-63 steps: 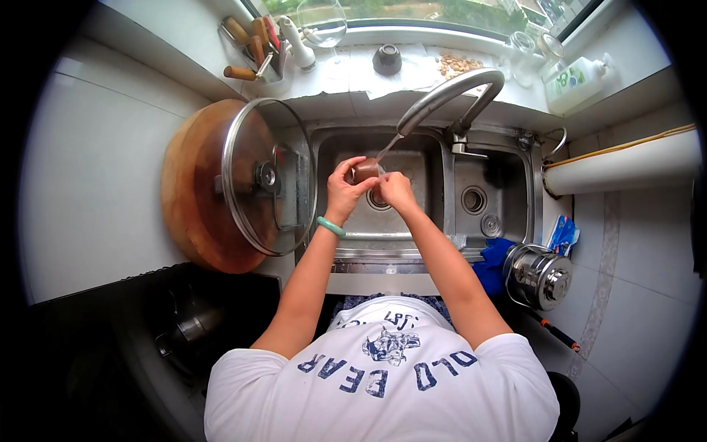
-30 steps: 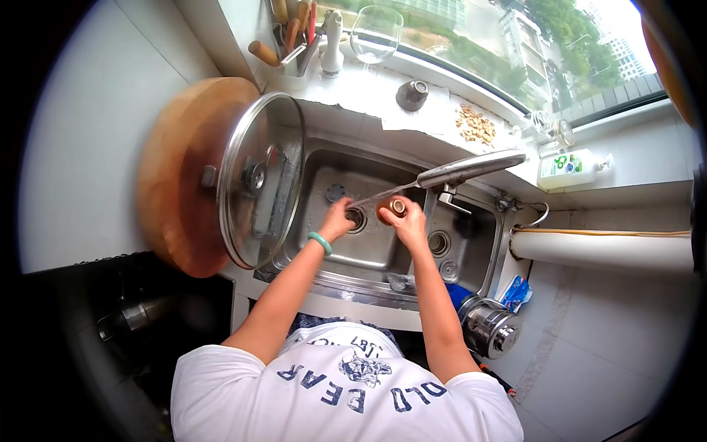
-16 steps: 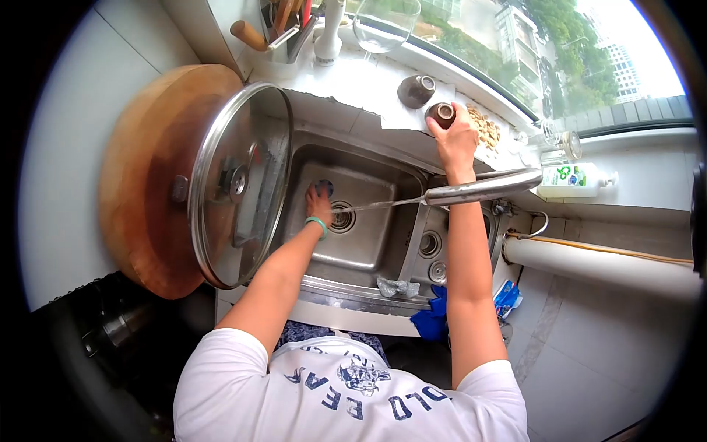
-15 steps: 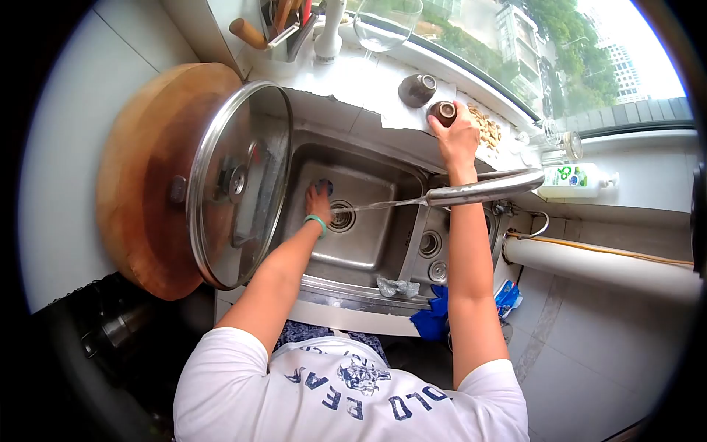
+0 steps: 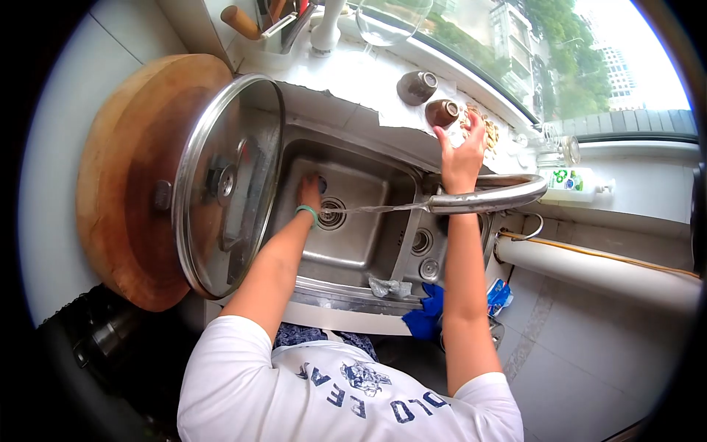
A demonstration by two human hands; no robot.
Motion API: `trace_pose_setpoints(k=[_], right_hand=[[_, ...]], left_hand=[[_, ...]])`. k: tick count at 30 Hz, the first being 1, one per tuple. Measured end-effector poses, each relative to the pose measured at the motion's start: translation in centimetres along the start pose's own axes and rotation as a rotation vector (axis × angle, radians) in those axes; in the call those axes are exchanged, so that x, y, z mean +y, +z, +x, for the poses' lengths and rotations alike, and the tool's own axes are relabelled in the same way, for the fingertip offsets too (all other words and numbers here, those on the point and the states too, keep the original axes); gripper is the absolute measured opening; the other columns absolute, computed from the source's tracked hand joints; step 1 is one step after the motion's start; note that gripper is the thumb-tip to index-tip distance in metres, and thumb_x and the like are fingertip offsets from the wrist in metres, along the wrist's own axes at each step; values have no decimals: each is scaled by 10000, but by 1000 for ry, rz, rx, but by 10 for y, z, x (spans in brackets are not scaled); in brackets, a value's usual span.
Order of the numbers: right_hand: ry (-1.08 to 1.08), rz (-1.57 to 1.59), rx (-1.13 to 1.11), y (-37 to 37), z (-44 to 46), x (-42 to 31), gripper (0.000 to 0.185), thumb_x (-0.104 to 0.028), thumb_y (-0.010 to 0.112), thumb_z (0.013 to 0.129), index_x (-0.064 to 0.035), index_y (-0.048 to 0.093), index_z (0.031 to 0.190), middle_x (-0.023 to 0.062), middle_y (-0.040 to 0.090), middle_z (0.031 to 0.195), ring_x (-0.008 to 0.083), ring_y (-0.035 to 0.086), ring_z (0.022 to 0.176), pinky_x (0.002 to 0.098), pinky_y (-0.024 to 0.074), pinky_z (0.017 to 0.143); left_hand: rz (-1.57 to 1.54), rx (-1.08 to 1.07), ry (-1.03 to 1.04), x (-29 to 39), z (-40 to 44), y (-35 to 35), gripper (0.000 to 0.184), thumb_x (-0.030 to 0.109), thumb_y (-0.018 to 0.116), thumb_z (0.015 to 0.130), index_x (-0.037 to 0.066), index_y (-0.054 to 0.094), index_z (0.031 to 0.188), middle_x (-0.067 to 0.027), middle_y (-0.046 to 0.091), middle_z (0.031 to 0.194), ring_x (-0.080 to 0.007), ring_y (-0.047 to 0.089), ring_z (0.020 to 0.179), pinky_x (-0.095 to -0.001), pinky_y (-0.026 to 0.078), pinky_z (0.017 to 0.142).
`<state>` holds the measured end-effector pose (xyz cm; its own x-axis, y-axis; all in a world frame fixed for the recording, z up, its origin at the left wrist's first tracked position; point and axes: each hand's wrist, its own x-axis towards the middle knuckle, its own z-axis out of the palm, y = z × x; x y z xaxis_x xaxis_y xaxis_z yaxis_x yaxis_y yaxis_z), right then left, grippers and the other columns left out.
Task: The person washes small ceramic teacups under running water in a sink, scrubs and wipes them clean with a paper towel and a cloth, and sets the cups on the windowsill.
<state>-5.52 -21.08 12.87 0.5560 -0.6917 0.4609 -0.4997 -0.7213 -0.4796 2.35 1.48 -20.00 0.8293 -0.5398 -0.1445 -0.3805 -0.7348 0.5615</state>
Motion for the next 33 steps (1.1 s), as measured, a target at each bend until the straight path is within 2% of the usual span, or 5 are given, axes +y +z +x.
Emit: trace_pose_setpoints(k=[7, 14, 18, 28, 33], right_hand=[[146, 139, -126, 4, -153, -8, 324, -27, 625, 741, -17, 546, 1055, 98, 553, 934, 199, 515, 793, 313, 441, 721], [546, 378, -596, 96, -249, 5, 442, -287, 656, 827, 1, 554, 1146, 117, 619, 1029, 174, 606, 836, 284, 489, 730], [801, 785, -796, 142, -252, -4, 429, -206, 674, 790, 33, 555, 1126, 106, 630, 974, 160, 593, 817, 307, 487, 702], [275, 465, -671, 112, -209, -30, 187, -23, 569, 703, 21, 664, 858, 168, 648, 681, 291, 669, 682, 417, 515, 654], [399, 549, -786, 112, -207, -22, 187, -54, 568, 762, 34, 641, 910, 184, 647, 731, 232, 665, 650, 329, 549, 535]], left_hand=[[-301, -34, -192, -15, -10, 11, 652, -1, 745, 551, 34, 480, 1146, -207, 495, 1146, -394, 490, 1053, -415, 424, 929], [-296, -96, -249, 29, -68, -78, 785, 66, 850, 409, 88, 454, 1087, -199, 507, 1052, -383, 478, 1023, -415, 434, 892], [-414, -64, -43, 50, -83, -115, 679, 78, 828, 423, 74, 510, 1023, -152, 556, 993, -349, 500, 1005, -398, 442, 875], [-390, -230, 197, 67, -77, -158, 761, 50, 806, 435, 65, 542, 1148, -108, 589, 1026, -275, 581, 970, -343, 481, 858], [-1026, -480, -39, 70, -79, -167, 718, -56, 788, 533, 19, 517, 1194, -45, 573, 1131, -150, 537, 1073, -302, 475, 921]])
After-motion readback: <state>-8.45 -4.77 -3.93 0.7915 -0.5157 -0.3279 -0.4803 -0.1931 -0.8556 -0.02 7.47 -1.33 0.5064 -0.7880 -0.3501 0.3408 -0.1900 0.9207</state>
